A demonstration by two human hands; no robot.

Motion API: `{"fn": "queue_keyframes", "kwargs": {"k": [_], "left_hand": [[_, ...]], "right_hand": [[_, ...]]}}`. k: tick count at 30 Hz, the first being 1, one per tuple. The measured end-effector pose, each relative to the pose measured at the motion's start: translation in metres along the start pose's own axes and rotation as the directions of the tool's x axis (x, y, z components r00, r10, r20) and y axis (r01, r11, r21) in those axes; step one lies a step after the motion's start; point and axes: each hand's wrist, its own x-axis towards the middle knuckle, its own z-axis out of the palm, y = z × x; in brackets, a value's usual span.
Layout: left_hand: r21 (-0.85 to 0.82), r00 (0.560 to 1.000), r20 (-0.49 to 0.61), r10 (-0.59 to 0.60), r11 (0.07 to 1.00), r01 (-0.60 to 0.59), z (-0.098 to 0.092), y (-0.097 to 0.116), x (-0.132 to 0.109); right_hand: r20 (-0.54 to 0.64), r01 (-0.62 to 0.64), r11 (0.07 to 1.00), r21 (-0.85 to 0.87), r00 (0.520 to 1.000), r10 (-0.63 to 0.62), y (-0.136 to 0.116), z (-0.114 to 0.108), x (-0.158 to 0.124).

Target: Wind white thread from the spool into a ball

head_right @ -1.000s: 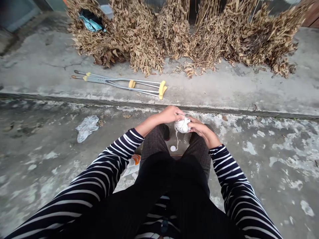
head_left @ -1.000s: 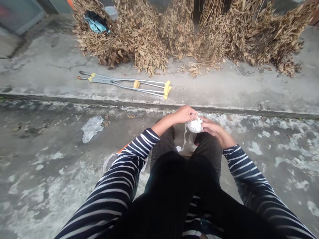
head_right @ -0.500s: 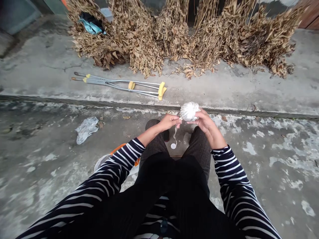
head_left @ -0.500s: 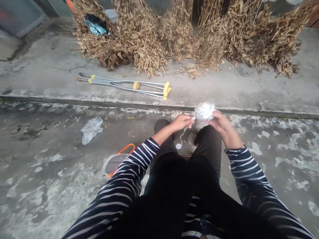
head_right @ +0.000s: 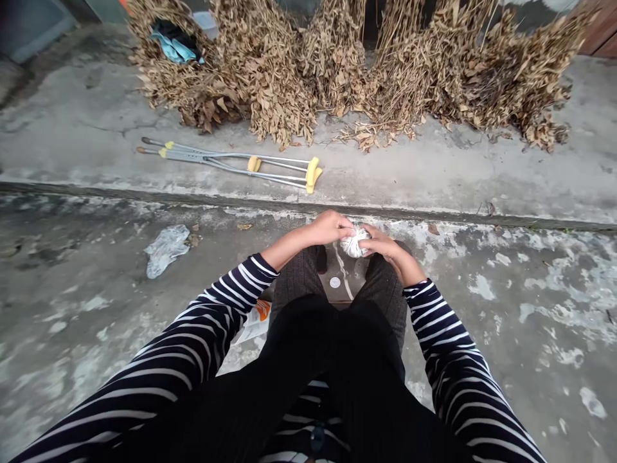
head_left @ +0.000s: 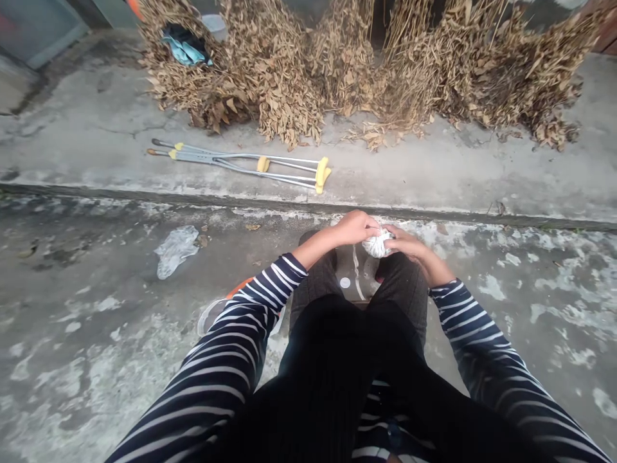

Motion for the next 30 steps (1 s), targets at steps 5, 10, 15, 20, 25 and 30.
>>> {"fn": "queue_keyframes", "kwargs": {"k": [5,10,15,20,25,30], "left_hand": [[-0.069,0.999,-0.036,0.012,0.998,-0.015,-0.009,-0.012,0.002],[-0.319,0.993,-0.094,-0.075,0.947,0.041,-0.004,-0.027,-0.001],[-0.497,0.984,-0.159,-0.083,0.868,-0.007,0.011,-0.039,-0.001],[-0.562,0.965,-0.236,-0.116,0.826,-0.038,0.018,-0.032,-0.003],[-0.635,0.955,-0.216,-0.201,0.772,0.019,0.031,-0.019,-0.004],[-0.628,0.97,-0.124,-0.208,0.774,0.086,0.04,-0.022,-0.01]], "right_hand": [[0.224,-0.146,0.956,0.254,0.971,0.088,-0.006,-0.002,-0.02],[0.106,-0.012,0.887,0.462,0.994,-0.042,-0.011,0.0,-0.031],[0.069,0.129,0.819,0.559,0.977,-0.201,-0.027,-0.004,-0.033],[-0.055,0.256,0.745,0.616,0.957,-0.284,-0.04,-0.009,-0.021],[-0.243,0.336,0.742,0.58,0.941,-0.236,-0.046,0.0,-0.004],[-0.382,0.406,0.8,0.442,0.892,-0.242,-0.047,0.007,-0.001]]}}
